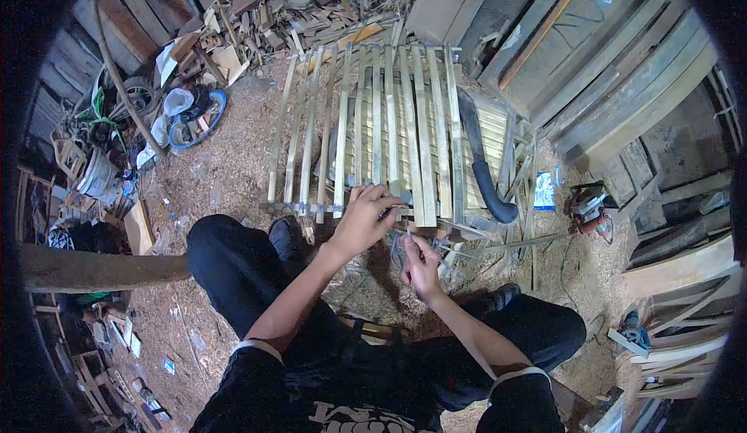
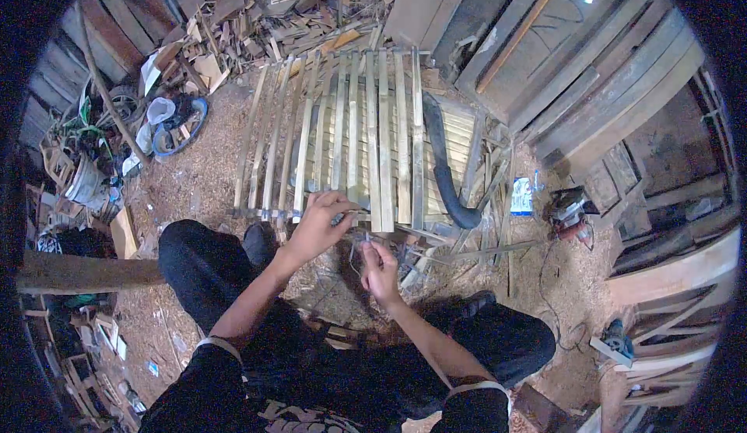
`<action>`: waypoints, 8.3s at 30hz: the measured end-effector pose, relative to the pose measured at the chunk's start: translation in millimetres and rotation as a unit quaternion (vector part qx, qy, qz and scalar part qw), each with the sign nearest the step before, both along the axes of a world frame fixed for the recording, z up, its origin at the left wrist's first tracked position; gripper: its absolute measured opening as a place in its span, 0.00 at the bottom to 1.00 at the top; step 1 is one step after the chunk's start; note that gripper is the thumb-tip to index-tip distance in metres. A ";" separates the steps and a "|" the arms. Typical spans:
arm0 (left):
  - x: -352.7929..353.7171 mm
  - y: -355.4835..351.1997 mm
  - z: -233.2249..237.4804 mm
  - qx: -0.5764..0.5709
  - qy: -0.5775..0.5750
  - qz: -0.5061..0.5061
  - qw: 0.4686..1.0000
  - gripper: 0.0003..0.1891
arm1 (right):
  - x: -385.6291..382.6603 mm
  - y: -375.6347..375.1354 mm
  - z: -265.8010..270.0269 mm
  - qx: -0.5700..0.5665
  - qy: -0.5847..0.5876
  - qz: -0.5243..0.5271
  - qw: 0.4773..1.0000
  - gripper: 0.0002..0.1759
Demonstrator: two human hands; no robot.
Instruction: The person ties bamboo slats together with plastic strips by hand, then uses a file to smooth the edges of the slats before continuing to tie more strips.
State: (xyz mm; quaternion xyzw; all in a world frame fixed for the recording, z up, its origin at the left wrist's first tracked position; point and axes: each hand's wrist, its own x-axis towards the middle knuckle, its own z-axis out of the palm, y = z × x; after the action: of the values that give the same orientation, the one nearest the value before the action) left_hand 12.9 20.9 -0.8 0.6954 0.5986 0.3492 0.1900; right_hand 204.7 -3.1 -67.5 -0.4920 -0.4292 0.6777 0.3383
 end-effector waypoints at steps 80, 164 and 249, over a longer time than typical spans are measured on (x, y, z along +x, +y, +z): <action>1.7 -5.1 11.5 -0.091 -0.400 0.063 0.910 0.19 | -13.0 117.5 104.1 0.281 -0.034 -0.009 0.959 0.19; -22.5 5.5 41.1 -0.060 -0.662 0.189 0.723 0.24 | 6.1 113.6 93.4 0.375 -0.150 0.151 0.902 0.11; -8.8 -27.9 22.4 -0.019 0.004 -0.003 1.000 0.06 | 11.5 82.6 106.8 0.508 -0.357 0.212 0.755 0.08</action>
State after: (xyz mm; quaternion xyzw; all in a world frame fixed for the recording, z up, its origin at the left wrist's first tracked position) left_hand 4.0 -7.0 21.6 0.6948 0.6039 0.3344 0.2018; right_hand 216.1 79.5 39.3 -0.3504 -0.8933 0.1897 0.2079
